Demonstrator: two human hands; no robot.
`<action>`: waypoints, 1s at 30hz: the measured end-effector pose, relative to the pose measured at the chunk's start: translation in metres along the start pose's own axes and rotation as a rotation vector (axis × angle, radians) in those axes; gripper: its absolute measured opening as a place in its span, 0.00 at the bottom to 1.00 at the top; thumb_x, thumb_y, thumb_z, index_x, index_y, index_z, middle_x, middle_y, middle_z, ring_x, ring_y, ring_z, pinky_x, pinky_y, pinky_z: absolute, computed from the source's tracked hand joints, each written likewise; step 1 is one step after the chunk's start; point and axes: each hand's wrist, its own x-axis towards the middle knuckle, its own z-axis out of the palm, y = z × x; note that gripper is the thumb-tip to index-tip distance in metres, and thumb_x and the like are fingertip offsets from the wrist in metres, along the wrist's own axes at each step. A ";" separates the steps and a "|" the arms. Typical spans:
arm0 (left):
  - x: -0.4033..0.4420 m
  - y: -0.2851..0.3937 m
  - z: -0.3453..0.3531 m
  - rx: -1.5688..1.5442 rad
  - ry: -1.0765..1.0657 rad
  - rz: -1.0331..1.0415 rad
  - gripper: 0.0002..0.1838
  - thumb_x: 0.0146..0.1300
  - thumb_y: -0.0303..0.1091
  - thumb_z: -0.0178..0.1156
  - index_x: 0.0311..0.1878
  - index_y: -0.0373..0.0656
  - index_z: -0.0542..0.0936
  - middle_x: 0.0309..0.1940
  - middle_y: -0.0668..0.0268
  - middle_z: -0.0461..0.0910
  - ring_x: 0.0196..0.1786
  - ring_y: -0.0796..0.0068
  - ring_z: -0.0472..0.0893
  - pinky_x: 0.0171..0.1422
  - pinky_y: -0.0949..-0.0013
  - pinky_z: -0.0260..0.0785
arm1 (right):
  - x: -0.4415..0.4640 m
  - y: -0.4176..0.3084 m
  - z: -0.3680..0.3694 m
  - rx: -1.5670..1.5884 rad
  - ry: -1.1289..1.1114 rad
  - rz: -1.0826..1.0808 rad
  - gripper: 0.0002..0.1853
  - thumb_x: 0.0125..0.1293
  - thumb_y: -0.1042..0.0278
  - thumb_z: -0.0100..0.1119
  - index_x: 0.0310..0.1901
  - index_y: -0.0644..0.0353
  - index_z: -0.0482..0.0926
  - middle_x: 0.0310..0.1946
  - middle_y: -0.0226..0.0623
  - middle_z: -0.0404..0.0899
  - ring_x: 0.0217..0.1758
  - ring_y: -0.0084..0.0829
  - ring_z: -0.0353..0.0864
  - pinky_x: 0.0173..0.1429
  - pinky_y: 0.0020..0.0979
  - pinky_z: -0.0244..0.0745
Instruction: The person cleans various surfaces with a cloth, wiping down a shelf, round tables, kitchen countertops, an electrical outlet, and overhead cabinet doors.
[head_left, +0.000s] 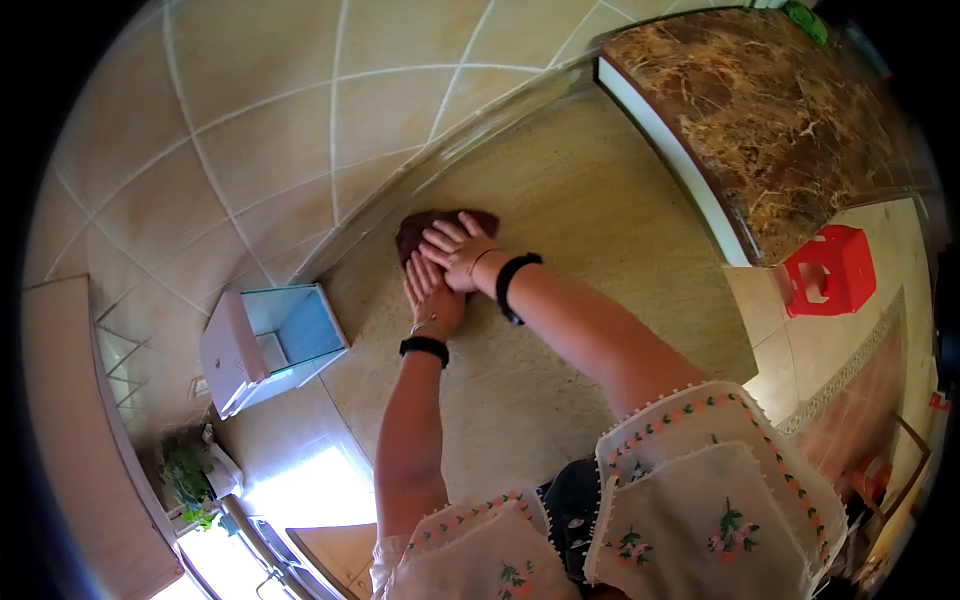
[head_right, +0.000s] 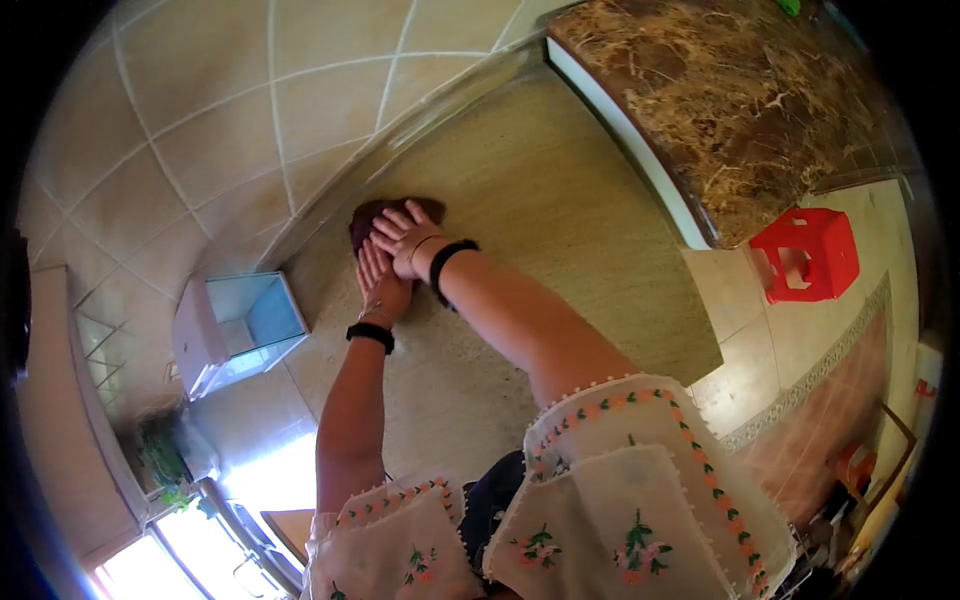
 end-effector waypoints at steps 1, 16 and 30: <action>0.011 0.024 -0.004 -0.007 -0.002 0.043 0.46 0.61 0.53 0.48 0.71 0.33 0.40 0.74 0.52 0.35 0.76 0.54 0.33 0.75 0.52 0.26 | -0.011 0.022 -0.009 -0.014 0.000 0.041 0.34 0.64 0.59 0.38 0.73 0.44 0.44 0.75 0.27 0.34 0.77 0.31 0.29 0.74 0.46 0.21; 0.118 0.232 -0.025 0.181 0.035 0.363 0.41 0.66 0.55 0.40 0.73 0.43 0.38 0.75 0.61 0.33 0.76 0.61 0.34 0.76 0.51 0.30 | -0.089 0.215 -0.050 -0.008 0.218 0.503 0.33 0.65 0.53 0.42 0.71 0.39 0.48 0.74 0.23 0.36 0.77 0.29 0.31 0.75 0.48 0.28; 0.023 0.252 -0.010 0.125 -0.105 0.406 0.37 0.67 0.52 0.37 0.74 0.45 0.41 0.75 0.66 0.33 0.76 0.66 0.32 0.76 0.53 0.25 | -0.178 0.172 -0.014 -0.056 0.161 0.574 0.35 0.64 0.50 0.43 0.72 0.40 0.45 0.74 0.26 0.34 0.77 0.32 0.29 0.75 0.49 0.29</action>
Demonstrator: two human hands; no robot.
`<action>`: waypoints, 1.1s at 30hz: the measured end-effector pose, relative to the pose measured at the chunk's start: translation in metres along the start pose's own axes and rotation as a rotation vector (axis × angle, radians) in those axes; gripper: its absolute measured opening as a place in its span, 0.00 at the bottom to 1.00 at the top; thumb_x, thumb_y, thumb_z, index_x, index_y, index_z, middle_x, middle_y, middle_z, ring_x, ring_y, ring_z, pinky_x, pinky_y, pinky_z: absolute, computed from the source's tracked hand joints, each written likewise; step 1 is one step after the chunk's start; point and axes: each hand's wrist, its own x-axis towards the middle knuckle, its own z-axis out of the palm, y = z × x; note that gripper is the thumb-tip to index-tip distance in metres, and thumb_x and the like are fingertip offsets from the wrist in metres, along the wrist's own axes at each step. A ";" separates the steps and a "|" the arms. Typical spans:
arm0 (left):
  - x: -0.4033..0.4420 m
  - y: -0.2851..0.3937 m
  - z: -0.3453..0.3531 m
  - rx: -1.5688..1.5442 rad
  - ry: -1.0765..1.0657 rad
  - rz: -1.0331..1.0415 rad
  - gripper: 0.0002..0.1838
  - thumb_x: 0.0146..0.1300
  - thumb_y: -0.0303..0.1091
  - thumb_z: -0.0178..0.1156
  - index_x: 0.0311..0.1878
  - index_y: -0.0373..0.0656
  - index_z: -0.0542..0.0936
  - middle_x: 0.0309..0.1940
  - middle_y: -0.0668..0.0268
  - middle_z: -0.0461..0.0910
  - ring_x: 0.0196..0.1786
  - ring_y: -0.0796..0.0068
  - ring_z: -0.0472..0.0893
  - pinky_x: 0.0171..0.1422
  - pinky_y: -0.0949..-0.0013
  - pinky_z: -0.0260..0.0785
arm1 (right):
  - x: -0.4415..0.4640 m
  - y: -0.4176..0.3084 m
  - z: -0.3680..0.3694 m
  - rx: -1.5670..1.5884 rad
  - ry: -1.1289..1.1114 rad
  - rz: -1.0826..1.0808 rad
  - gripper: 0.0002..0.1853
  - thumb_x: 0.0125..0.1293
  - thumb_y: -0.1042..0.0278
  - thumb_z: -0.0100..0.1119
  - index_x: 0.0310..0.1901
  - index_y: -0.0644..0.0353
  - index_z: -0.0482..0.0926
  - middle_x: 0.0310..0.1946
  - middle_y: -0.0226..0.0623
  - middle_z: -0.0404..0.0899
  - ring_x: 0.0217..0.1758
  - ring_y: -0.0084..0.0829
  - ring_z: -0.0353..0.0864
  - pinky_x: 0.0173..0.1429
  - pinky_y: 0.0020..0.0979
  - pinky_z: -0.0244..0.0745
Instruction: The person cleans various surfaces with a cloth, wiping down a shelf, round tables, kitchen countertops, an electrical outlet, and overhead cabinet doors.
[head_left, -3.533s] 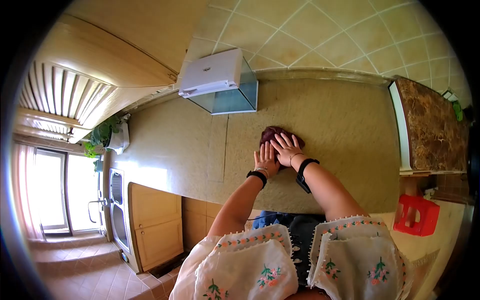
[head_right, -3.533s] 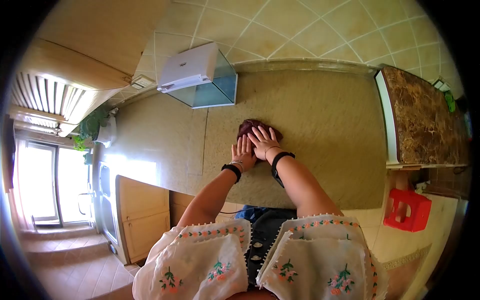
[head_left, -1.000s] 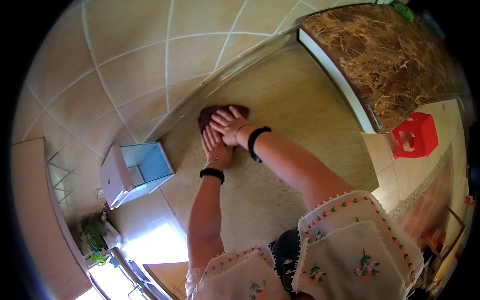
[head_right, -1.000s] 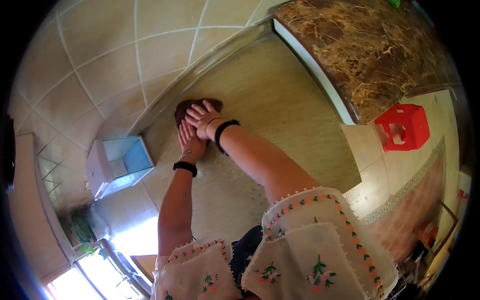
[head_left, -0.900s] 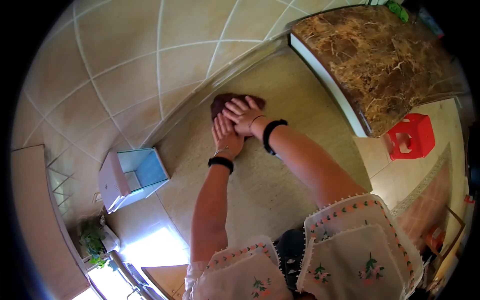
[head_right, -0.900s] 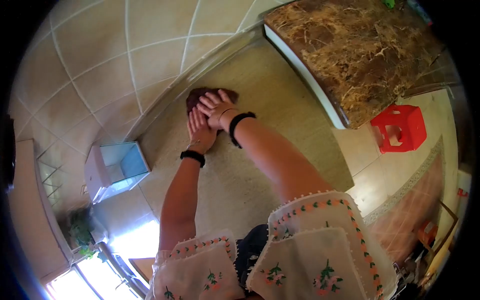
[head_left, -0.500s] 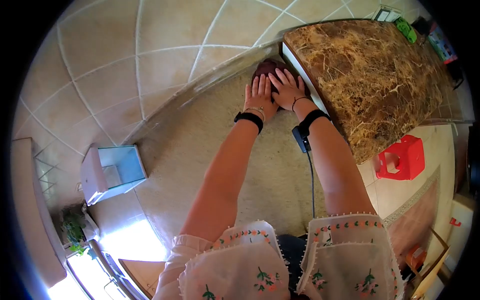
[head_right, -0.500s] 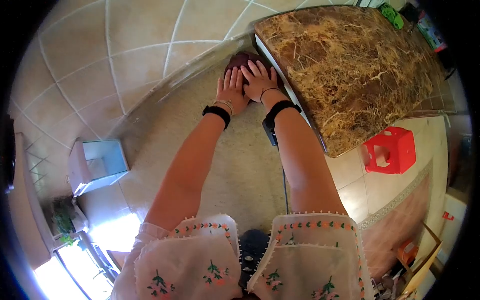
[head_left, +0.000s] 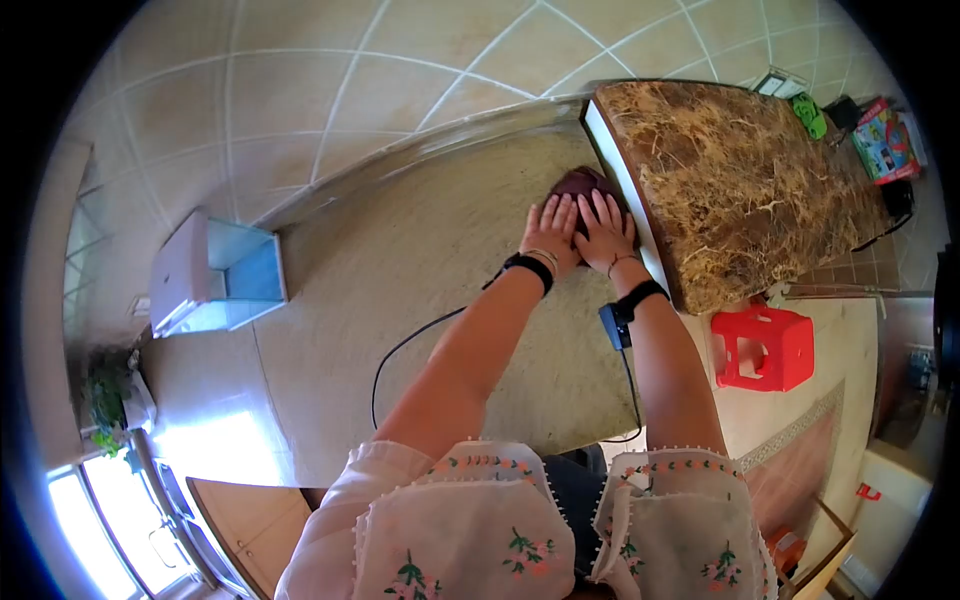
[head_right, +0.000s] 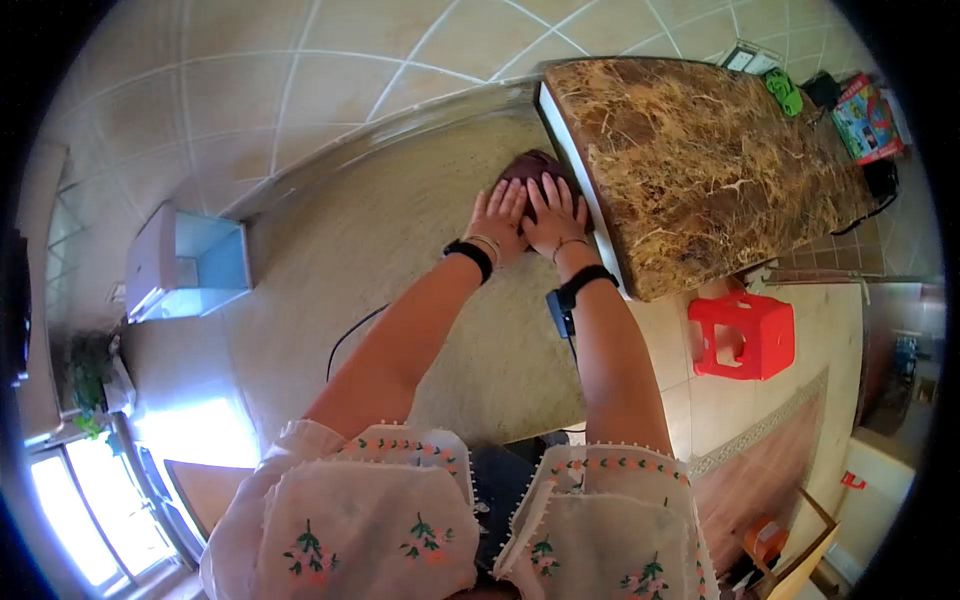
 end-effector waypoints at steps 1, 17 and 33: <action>-0.009 0.005 0.003 -0.002 0.004 -0.008 0.37 0.67 0.52 0.37 0.74 0.45 0.41 0.75 0.66 0.33 0.76 0.66 0.32 0.76 0.53 0.25 | -0.010 0.002 0.005 -0.014 0.007 0.003 0.35 0.64 0.50 0.43 0.72 0.40 0.45 0.74 0.26 0.34 0.77 0.32 0.29 0.75 0.49 0.28; -0.156 0.039 0.050 -0.124 -0.026 0.055 0.39 0.63 0.54 0.40 0.73 0.46 0.45 0.75 0.66 0.38 0.76 0.67 0.36 0.76 0.54 0.25 | -0.134 -0.005 0.078 -0.114 0.038 -0.216 0.42 0.61 0.48 0.50 0.72 0.49 0.41 0.74 0.38 0.34 0.76 0.42 0.30 0.72 0.56 0.27; -0.366 -0.068 0.144 -0.323 0.081 -0.187 0.42 0.61 0.59 0.43 0.73 0.47 0.46 0.75 0.66 0.39 0.76 0.69 0.36 0.75 0.50 0.25 | -0.234 -0.210 0.134 -0.244 -0.078 -0.509 0.43 0.61 0.45 0.51 0.72 0.53 0.43 0.74 0.41 0.33 0.76 0.45 0.29 0.71 0.60 0.28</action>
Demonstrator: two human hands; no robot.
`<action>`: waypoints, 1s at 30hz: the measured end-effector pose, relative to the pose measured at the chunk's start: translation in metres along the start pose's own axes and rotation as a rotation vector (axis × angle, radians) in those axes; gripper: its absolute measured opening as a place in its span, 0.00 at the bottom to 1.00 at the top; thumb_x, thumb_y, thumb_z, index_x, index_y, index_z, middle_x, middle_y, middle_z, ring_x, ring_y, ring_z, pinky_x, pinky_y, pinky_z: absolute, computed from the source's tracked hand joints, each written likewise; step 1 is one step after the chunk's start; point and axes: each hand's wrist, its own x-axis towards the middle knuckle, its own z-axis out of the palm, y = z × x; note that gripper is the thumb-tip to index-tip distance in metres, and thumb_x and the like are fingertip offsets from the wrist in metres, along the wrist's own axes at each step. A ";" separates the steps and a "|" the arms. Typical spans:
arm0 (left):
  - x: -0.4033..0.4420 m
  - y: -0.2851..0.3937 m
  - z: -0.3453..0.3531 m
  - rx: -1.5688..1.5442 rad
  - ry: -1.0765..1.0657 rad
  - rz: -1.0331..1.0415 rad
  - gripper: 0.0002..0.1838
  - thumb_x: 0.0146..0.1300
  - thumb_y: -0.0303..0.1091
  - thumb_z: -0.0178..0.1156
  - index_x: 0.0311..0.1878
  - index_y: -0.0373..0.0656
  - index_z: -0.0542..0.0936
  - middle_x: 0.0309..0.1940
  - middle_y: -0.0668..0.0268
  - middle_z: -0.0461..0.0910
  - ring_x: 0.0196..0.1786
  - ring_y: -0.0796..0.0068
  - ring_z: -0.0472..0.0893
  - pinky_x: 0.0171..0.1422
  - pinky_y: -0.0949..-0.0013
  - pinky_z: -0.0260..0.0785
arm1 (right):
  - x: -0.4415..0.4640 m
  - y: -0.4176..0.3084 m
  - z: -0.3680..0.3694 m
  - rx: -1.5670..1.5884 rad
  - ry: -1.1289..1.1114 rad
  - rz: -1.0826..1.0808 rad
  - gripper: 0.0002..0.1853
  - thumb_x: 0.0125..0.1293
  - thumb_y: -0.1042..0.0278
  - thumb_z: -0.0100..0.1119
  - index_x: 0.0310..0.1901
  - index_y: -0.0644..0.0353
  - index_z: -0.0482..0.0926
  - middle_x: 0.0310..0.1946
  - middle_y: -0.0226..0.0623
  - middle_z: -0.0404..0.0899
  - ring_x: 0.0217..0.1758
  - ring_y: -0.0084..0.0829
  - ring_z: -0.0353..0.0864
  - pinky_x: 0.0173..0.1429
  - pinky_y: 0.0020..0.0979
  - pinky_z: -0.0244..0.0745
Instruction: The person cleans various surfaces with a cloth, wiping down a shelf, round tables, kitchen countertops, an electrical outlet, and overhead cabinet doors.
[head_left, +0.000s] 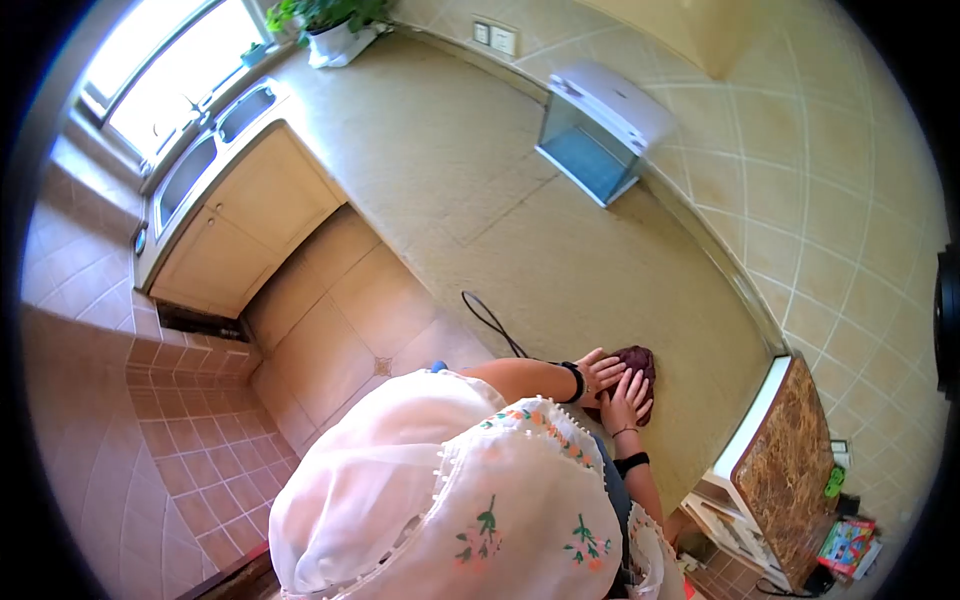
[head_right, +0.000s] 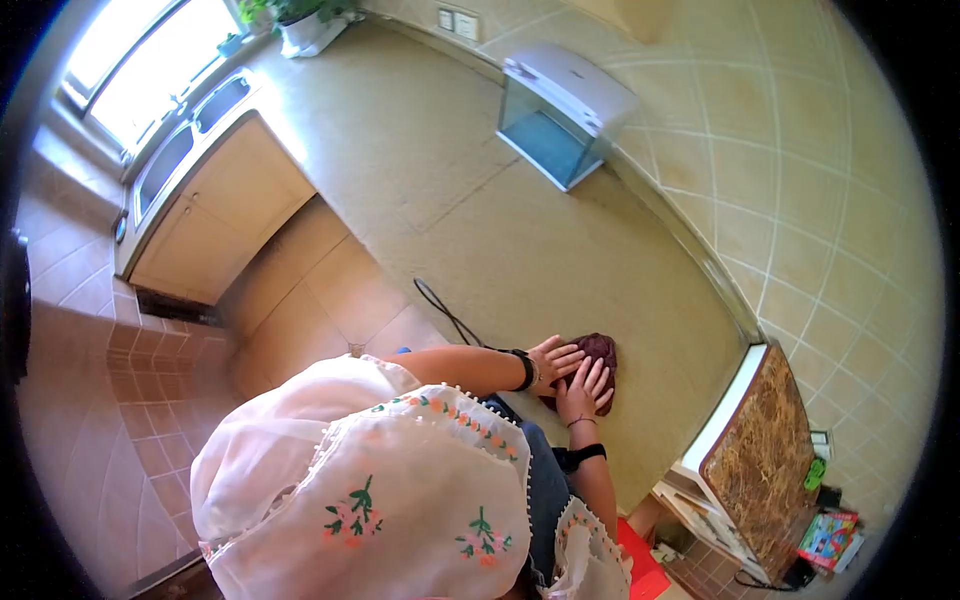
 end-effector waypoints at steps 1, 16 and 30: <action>-0.011 -0.015 0.007 -0.001 0.027 -0.034 0.43 0.60 0.58 0.44 0.73 0.47 0.46 0.75 0.66 0.39 0.76 0.69 0.36 0.75 0.49 0.25 | 0.005 -0.019 0.002 -0.007 -0.010 -0.025 0.43 0.61 0.46 0.51 0.72 0.52 0.42 0.74 0.41 0.33 0.76 0.45 0.30 0.71 0.60 0.28; -0.194 -0.165 0.026 -0.077 0.257 -0.232 0.43 0.56 0.57 0.51 0.72 0.49 0.52 0.74 0.68 0.45 0.76 0.70 0.43 0.76 0.49 0.29 | 0.019 -0.249 0.014 -0.097 -0.060 -0.218 0.41 0.62 0.46 0.48 0.72 0.52 0.43 0.74 0.41 0.34 0.76 0.45 0.29 0.71 0.59 0.27; -0.287 -0.265 0.029 -0.121 0.343 -0.418 0.36 0.63 0.52 0.44 0.72 0.52 0.52 0.74 0.71 0.46 0.76 0.72 0.43 0.75 0.47 0.29 | 0.057 -0.393 0.011 -0.172 -0.101 -0.395 0.43 0.61 0.47 0.50 0.72 0.49 0.39 0.74 0.39 0.31 0.77 0.43 0.27 0.71 0.60 0.27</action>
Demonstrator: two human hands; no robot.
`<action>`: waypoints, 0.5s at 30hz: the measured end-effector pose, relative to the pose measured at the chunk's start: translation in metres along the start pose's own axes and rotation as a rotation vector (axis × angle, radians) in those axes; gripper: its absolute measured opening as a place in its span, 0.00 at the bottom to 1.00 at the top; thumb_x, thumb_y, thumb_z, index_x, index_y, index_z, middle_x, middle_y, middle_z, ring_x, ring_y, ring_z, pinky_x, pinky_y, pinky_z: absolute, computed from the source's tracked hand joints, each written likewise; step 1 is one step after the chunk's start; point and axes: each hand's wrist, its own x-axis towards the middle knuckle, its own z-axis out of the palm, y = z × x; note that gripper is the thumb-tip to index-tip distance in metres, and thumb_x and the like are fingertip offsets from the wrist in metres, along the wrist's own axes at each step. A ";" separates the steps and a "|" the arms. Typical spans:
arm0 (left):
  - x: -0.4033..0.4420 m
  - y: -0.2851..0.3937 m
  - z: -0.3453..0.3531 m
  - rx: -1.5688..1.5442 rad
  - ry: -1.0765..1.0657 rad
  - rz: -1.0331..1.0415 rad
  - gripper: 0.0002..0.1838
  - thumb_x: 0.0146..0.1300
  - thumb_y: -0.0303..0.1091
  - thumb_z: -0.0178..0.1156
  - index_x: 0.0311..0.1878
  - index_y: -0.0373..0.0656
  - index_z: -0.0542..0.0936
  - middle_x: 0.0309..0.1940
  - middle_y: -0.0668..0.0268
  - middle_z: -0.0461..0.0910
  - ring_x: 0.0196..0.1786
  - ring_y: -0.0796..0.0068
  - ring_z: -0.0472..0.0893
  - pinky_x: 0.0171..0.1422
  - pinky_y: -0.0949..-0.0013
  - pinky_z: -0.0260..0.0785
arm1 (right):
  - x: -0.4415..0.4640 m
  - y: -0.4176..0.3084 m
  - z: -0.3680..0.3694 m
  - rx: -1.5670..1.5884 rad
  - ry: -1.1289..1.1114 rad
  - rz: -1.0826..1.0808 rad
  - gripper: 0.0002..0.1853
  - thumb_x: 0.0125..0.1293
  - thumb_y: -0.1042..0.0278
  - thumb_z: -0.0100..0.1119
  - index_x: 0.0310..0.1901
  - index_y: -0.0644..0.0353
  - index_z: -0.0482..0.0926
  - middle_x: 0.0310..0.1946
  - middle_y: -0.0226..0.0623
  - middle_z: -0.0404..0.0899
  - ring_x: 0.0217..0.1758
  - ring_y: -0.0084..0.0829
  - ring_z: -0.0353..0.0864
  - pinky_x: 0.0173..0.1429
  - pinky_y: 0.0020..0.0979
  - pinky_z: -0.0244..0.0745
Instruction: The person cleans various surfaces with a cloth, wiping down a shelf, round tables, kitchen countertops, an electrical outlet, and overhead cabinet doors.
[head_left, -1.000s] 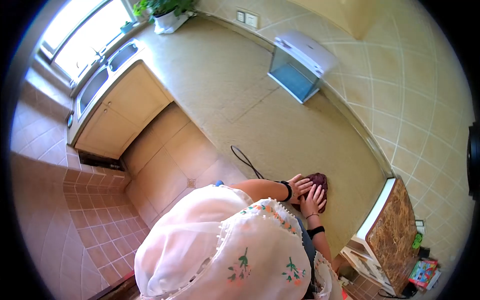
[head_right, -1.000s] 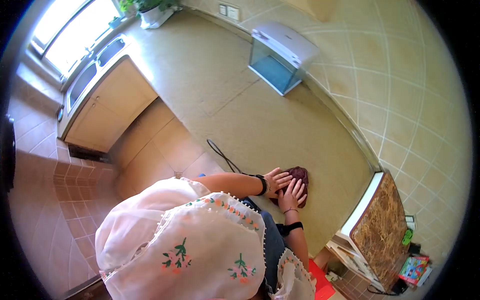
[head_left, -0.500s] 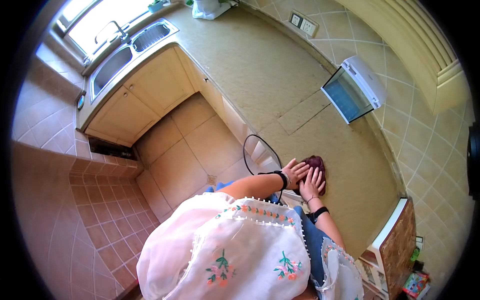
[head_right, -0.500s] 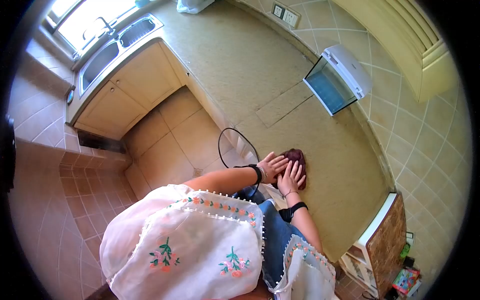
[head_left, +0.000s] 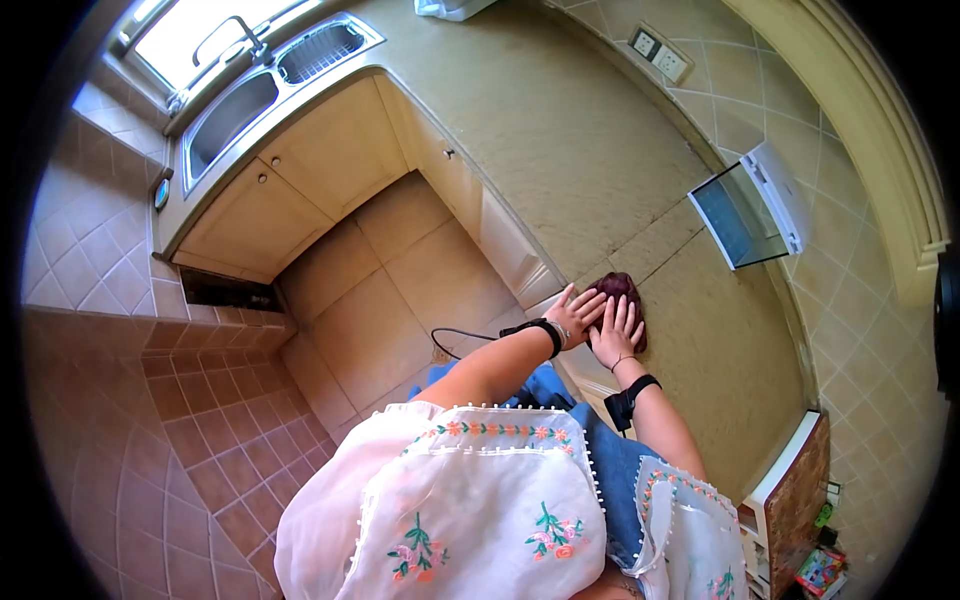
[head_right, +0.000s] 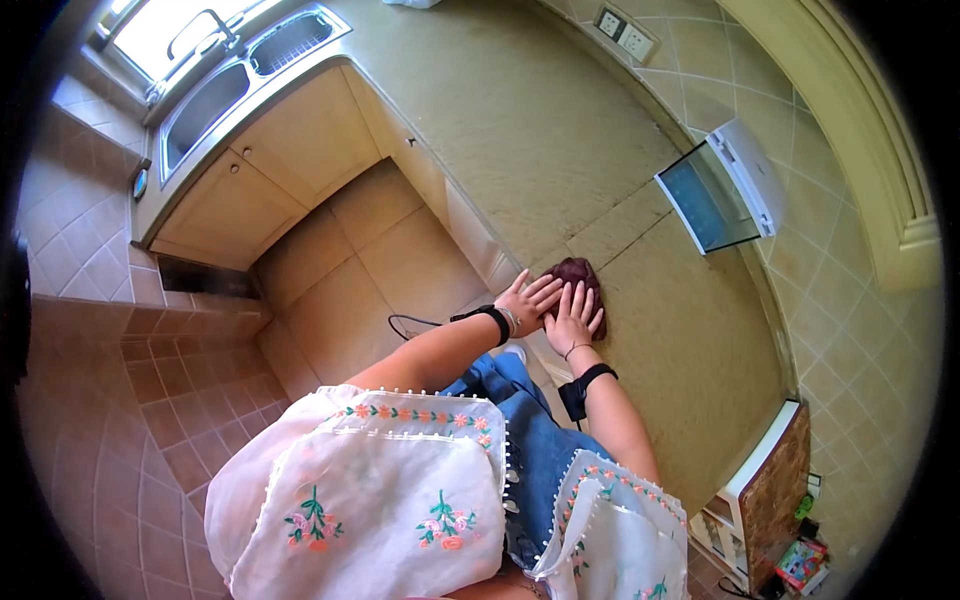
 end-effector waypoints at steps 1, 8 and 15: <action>0.001 -0.006 0.001 0.016 0.016 -0.012 0.35 0.64 0.52 0.44 0.72 0.52 0.52 0.74 0.71 0.46 0.76 0.72 0.43 0.75 0.47 0.29 | 0.005 -0.003 0.000 -0.002 -0.006 -0.004 0.43 0.61 0.47 0.50 0.72 0.49 0.39 0.74 0.39 0.31 0.77 0.44 0.27 0.71 0.60 0.27; 0.009 -0.049 -0.019 0.018 0.012 -0.056 0.33 0.64 0.48 0.43 0.72 0.51 0.52 0.74 0.72 0.47 0.76 0.73 0.44 0.75 0.46 0.31 | 0.049 -0.025 -0.009 -0.005 -0.003 -0.059 0.43 0.62 0.46 0.49 0.72 0.49 0.39 0.74 0.39 0.31 0.76 0.45 0.27 0.71 0.60 0.27; 0.016 -0.111 -0.038 -0.018 0.071 -0.135 0.34 0.63 0.48 0.44 0.72 0.51 0.53 0.74 0.69 0.48 0.75 0.71 0.45 0.74 0.43 0.34 | 0.111 -0.063 -0.028 -0.023 -0.025 -0.158 0.44 0.62 0.43 0.48 0.72 0.49 0.39 0.74 0.39 0.31 0.77 0.43 0.26 0.71 0.59 0.25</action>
